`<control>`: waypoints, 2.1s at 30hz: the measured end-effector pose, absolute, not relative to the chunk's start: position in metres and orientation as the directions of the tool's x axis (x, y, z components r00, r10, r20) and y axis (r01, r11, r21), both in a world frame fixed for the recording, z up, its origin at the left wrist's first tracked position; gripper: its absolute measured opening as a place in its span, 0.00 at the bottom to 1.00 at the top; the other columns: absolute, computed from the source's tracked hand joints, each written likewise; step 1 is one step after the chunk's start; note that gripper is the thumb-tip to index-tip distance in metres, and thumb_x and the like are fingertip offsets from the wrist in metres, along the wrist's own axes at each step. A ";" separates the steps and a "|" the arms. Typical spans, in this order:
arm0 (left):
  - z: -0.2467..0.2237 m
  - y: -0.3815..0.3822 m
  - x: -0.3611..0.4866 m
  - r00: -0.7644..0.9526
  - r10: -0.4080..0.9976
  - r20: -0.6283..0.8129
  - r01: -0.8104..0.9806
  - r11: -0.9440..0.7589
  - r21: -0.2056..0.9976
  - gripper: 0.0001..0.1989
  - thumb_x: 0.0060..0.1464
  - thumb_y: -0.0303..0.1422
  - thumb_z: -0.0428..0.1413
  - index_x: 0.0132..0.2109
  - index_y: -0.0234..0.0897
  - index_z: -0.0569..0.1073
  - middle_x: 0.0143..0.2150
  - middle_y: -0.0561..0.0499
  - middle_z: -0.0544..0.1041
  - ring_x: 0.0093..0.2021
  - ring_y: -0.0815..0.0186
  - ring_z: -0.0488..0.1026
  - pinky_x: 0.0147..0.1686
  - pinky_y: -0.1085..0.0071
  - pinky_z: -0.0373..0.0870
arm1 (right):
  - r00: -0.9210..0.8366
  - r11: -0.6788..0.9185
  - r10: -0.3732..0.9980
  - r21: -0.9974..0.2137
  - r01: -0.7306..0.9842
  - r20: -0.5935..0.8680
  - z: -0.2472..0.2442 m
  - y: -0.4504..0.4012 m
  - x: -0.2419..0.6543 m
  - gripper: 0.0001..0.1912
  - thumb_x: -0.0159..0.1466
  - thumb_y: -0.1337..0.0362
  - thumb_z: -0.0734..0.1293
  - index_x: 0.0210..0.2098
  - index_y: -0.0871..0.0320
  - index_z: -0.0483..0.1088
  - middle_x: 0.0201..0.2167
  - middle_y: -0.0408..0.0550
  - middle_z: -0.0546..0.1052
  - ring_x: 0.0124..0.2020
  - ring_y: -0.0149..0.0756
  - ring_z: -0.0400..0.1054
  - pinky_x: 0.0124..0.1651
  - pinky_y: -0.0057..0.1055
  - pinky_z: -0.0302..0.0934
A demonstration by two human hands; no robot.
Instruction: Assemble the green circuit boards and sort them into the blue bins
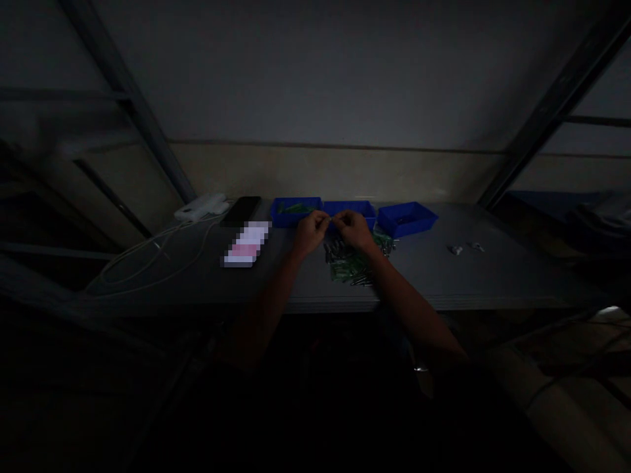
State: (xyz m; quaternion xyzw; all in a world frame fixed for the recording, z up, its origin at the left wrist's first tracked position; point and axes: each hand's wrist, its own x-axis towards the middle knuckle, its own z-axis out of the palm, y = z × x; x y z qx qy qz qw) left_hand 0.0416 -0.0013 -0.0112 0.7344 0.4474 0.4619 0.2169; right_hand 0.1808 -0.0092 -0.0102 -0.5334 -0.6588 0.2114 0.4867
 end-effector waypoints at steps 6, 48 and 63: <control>-0.010 -0.002 0.042 0.167 0.842 0.514 0.457 -0.528 0.716 0.08 0.51 0.31 0.52 0.40 0.36 0.70 0.37 0.50 0.76 0.37 0.68 0.72 0.41 0.73 0.67 | 0.054 0.358 0.907 -0.834 0.420 0.417 -0.013 -0.007 0.181 0.07 0.55 0.62 0.62 0.28 0.60 0.66 0.23 0.42 0.71 0.25 0.28 0.64 0.31 0.26 0.59; -0.019 0.008 0.050 0.109 0.836 0.538 0.198 -0.549 0.812 0.07 0.52 0.28 0.50 0.38 0.34 0.69 0.30 0.51 0.74 0.29 0.69 0.72 0.31 0.74 0.68 | 0.084 0.430 0.893 -0.893 0.133 0.443 -0.017 0.001 0.175 0.16 0.50 0.55 0.65 0.33 0.59 0.64 0.20 0.37 0.64 0.22 0.26 0.57 0.26 0.25 0.53; -0.018 0.008 0.051 0.105 0.855 0.507 0.083 -0.516 0.853 0.05 0.52 0.28 0.51 0.37 0.34 0.69 0.29 0.52 0.73 0.29 0.70 0.71 0.31 0.75 0.68 | 0.096 0.416 0.896 -0.895 0.164 0.434 -0.015 -0.001 0.178 0.15 0.48 0.54 0.66 0.29 0.58 0.64 0.22 0.40 0.66 0.23 0.29 0.60 0.29 0.28 0.55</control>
